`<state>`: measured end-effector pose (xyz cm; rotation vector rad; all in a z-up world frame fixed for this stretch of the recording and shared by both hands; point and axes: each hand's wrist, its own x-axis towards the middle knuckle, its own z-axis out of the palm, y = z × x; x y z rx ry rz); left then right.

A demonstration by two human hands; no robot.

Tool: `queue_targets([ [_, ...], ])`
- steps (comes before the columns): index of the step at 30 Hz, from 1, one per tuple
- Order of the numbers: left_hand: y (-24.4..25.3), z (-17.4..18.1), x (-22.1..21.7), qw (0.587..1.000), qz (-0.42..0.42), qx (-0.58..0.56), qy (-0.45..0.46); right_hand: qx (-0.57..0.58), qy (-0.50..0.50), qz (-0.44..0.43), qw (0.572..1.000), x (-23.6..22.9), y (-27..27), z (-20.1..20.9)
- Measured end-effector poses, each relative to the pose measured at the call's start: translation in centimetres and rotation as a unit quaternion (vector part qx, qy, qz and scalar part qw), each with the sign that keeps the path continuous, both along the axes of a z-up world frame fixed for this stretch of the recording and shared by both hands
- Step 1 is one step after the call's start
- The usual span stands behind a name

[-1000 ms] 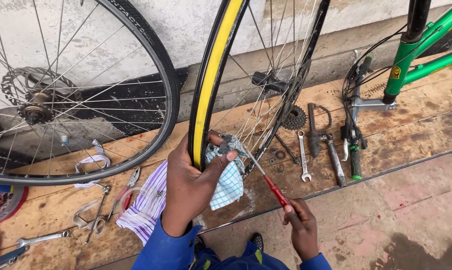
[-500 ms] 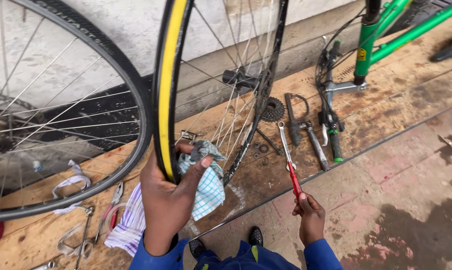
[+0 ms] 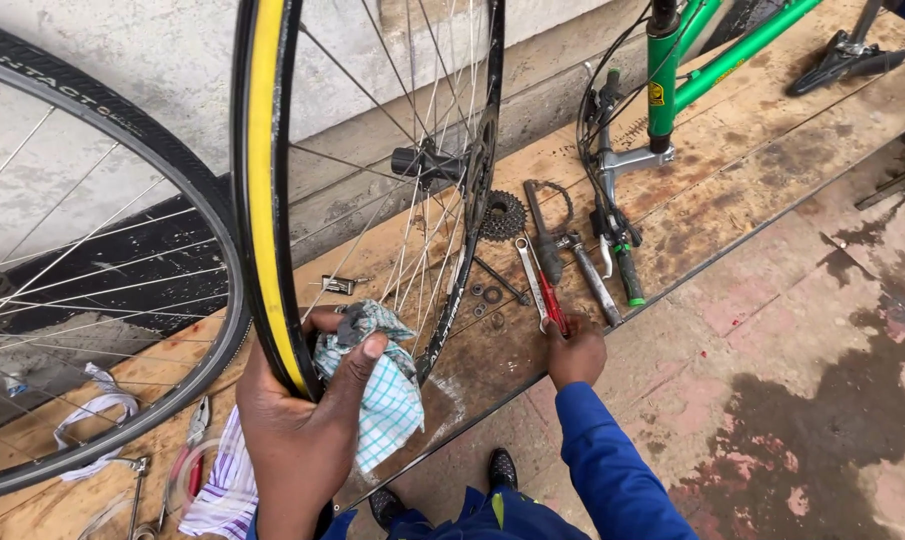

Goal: Cleaning a bicycle brake rotor and wheel rim using a cloth and a screwdriver

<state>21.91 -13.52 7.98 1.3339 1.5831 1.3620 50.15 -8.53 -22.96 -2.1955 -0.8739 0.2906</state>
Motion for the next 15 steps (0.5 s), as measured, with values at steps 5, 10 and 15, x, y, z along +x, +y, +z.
queue_targets([
  [5, 0.0, -0.1, -0.2, 1.000, -0.003, -0.002, 0.011, -0.016, -0.042, 0.028, 0.999, -0.5, -0.8, 1.7],
  [10, 0.0, 0.3, -0.2, 1.000, 0.012, 0.006, -0.005, 0.187, -0.075, 0.121, 0.972, -5.1, -3.0, 9.1],
  [15, -0.1, 0.0, -0.9, 0.999, -0.034, 0.010, -0.011, 0.259, 0.123, 0.453, 0.844, -11.0, -5.7, 19.9],
])
